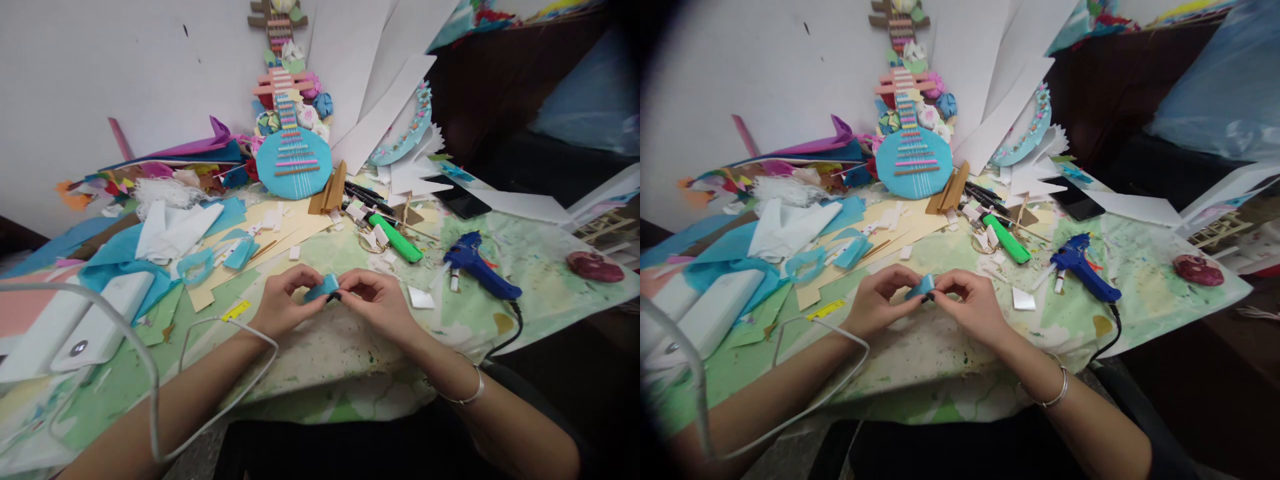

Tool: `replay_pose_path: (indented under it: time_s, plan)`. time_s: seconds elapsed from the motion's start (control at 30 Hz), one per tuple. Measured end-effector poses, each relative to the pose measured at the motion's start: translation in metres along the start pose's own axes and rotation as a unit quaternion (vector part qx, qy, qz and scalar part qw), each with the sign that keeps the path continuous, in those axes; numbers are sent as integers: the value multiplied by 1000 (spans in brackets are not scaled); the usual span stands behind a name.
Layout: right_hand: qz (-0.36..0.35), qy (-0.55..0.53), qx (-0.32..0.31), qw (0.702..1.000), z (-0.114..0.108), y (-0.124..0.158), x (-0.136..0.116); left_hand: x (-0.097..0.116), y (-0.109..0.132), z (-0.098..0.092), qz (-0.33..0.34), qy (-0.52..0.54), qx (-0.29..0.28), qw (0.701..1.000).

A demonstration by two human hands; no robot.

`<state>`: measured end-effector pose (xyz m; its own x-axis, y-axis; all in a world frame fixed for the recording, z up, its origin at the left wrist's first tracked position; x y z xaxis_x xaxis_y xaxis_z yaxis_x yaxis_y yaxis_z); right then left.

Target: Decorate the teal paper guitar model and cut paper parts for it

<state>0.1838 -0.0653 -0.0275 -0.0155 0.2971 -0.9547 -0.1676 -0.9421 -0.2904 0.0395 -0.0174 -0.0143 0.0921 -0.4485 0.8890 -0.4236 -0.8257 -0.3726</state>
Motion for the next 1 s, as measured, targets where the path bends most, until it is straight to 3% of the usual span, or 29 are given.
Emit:
replay_pose_path:
  time_s: [0.37, 0.6, 0.83, 1.0]
  plan:
    - [15, -43, 21, 999, -4, 0, -2, -6, 2, 2, -75, 63, -20, 995]
    - [22, 5, -16, 1000, 4, 1, 6, 2, 4, 6, -25, 6, -47, 999]
    - [38, -49, -24, 998, 3, 0, 3, 3, 4, 6, 10, -1, -56, 998]
    - [59, -76, -7, 995, -1, -2, 6, 23, 5, 2, 137, -111, -40, 983]
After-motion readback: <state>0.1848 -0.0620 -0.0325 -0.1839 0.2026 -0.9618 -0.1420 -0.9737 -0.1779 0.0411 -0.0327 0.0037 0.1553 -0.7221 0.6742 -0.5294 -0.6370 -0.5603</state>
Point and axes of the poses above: each hand's wrist, its own y-axis away from the middle knuckle, its own z-axis out of the palm, x = y × z, the point moved 6 cm from there along -y, towards the middle knuckle, and after that the axes turned 7 degrees about x, right-handed, at the moved point
